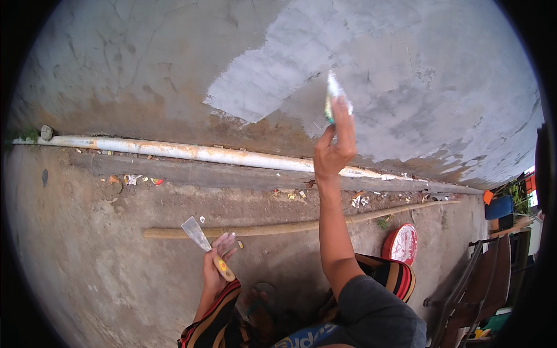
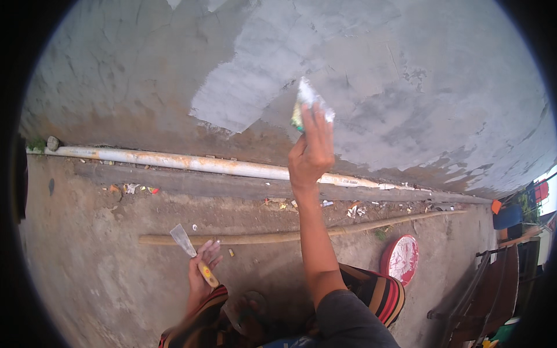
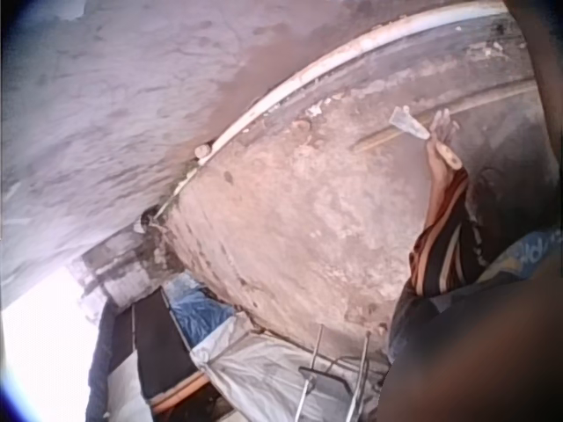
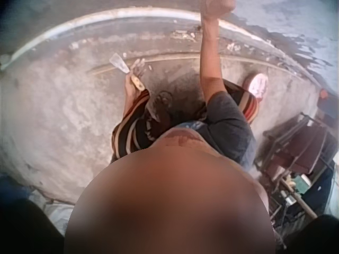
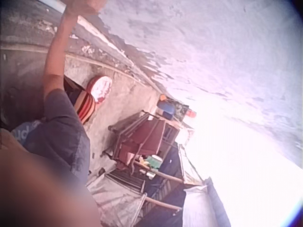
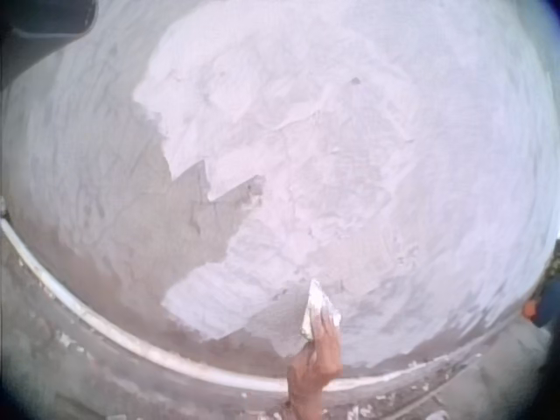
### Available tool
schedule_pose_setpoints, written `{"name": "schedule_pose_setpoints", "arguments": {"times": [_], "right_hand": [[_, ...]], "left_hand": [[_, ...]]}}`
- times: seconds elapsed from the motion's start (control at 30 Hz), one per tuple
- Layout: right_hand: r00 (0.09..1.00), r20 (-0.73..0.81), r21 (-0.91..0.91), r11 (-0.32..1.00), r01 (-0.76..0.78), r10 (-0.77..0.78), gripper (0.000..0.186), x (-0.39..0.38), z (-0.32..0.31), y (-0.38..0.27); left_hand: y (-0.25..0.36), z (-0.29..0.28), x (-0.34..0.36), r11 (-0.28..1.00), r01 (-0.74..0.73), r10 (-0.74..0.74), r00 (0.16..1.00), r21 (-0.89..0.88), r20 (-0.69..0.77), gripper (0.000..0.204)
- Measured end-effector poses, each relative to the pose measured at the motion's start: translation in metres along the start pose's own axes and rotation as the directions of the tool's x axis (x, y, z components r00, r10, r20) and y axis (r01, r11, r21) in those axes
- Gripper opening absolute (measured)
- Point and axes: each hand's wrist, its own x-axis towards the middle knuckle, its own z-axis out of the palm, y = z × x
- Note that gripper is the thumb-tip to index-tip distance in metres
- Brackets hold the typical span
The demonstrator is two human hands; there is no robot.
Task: The person applies white plaster to a weathered exterior wall using a trowel and a smaller scraper. They repeatedly scoop plaster from a red bucket, spread it on the wall, and smooth the surface. The person occasionally scrapes excess plaster from the trowel and continues working on adjacent sections.
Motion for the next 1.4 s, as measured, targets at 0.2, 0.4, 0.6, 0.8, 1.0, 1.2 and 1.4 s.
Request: {"name": "schedule_pose_setpoints", "arguments": {"times": [0.2,0.4,0.6,0.8,1.0,1.2,1.4], "right_hand": [[1.0,-0.013,-0.1,0.995,0.022,-0.024,0.061,-0.008,0.03,0.001],[0.917,0.399,0.021,0.999,-0.025,0.015,0.058,-0.116,0.037,-0.001],[0.997,0.023,-0.019,0.997,-0.08,0.08,0.056,-0.051,-0.017,0.038],[0.991,-0.128,-0.06,0.998,0.034,-0.041,0.058,0.034,-0.025,0.055],[0.996,0.086,-0.182,0.983,0.032,-0.017,0.054,-0.091,0.029,0.055],[0.877,0.474,-0.048,0.997,-0.064,0.08,0.063,-0.209,0.018,0.039],[0.986,0.064,0.018,0.987,-0.158,0.156,0.059,-0.125,-0.002,0.054]], "left_hand": [[-0.003,0.007,0.005,1.0,0.001,0.0,0.999,-0.012,0.048,0.052],[-0.001,0.006,0.003,1.0,-0.002,0.002,0.999,-0.006,0.038,0.052],[0.0,-0.001,-0.003,1.0,-0.014,0.014,1.0,-0.004,-0.006,0.052],[-0.002,0.008,0.002,1.0,0.017,-0.017,0.999,0.002,0.034,0.052],[-0.003,0.008,0.0,1.0,0.003,-0.003,1.0,-0.008,0.014,0.052],[0.002,0.004,-0.001,1.0,-0.005,0.005,1.0,0.015,0.005,0.053],[-0.002,0.003,-0.003,0.999,0.025,-0.024,1.0,0.039,-0.01,0.052]]}}
